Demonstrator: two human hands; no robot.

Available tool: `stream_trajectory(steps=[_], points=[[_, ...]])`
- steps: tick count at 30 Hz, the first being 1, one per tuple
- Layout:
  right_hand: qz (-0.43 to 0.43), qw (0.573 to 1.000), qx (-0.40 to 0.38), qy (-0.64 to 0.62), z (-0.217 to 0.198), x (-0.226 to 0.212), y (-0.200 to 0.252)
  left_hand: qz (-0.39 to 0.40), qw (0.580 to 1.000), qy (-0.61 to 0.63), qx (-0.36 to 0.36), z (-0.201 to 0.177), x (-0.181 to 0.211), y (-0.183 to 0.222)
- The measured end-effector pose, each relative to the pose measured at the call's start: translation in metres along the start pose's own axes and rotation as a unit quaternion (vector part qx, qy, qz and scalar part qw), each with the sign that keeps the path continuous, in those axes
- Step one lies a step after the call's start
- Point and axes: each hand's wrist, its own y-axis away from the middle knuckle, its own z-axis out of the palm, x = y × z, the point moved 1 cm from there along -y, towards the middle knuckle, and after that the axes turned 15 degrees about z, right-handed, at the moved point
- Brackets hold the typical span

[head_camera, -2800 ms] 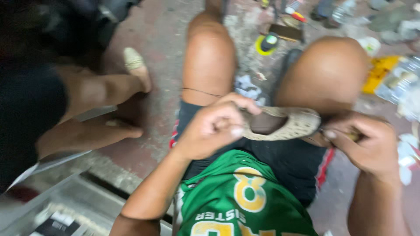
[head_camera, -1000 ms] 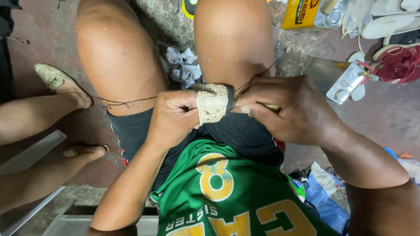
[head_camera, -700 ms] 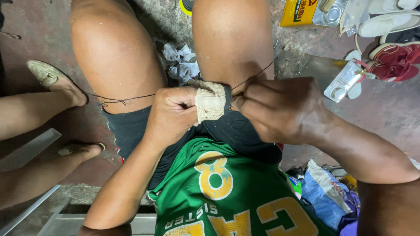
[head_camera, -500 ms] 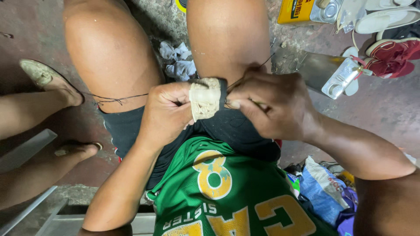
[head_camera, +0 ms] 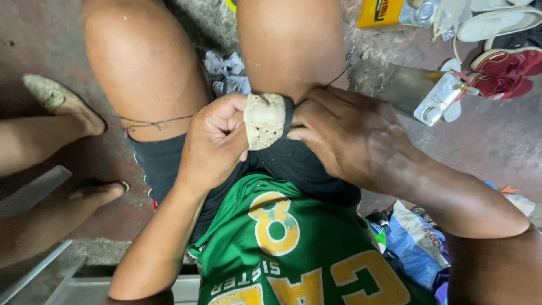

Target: The person is stitching the sole of a cream-colored shoe by hand using a needle and black thread while sitting.

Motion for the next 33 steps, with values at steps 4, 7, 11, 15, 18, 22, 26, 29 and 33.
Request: stream_trajectory(steps=[4,7,11,15,18,22,26,29,33], points=[[-0.029,0.999,0.008,0.015,0.004,0.017,-0.004,-0.014,1.000,0.007,-0.010,-0.002,-0.005,-0.001],[-0.035,0.999,0.025,0.027,0.008,0.027,-0.002,-0.024,0.999,0.018,-0.019,-0.002,-0.008,-0.003],[-0.026,0.999,0.041,0.024,0.013,0.034,0.002,-0.039,0.998,0.050,-0.016,-0.003,-0.011,-0.008],[0.020,0.998,0.033,0.041,0.020,0.038,0.001,-0.046,0.994,0.101,-0.003,-0.004,-0.014,-0.003],[0.088,0.994,0.009,0.060,0.020,0.049,-0.002,-0.048,0.996,0.077,-0.002,-0.001,-0.015,-0.003],[0.010,0.999,0.048,0.018,0.014,0.055,0.004,-0.029,0.998,-0.058,0.019,0.005,0.005,0.003],[0.015,1.000,0.003,0.005,0.007,0.060,0.010,0.067,0.971,-0.174,0.149,0.026,0.047,0.016],[0.027,1.000,0.011,-0.010,0.008,0.055,0.011,0.210,0.873,-0.416,0.144,0.047,0.062,0.012],[0.021,0.999,0.008,0.024,0.007,0.055,0.011,0.250,0.779,-0.575,0.009,0.055,0.060,0.001]])
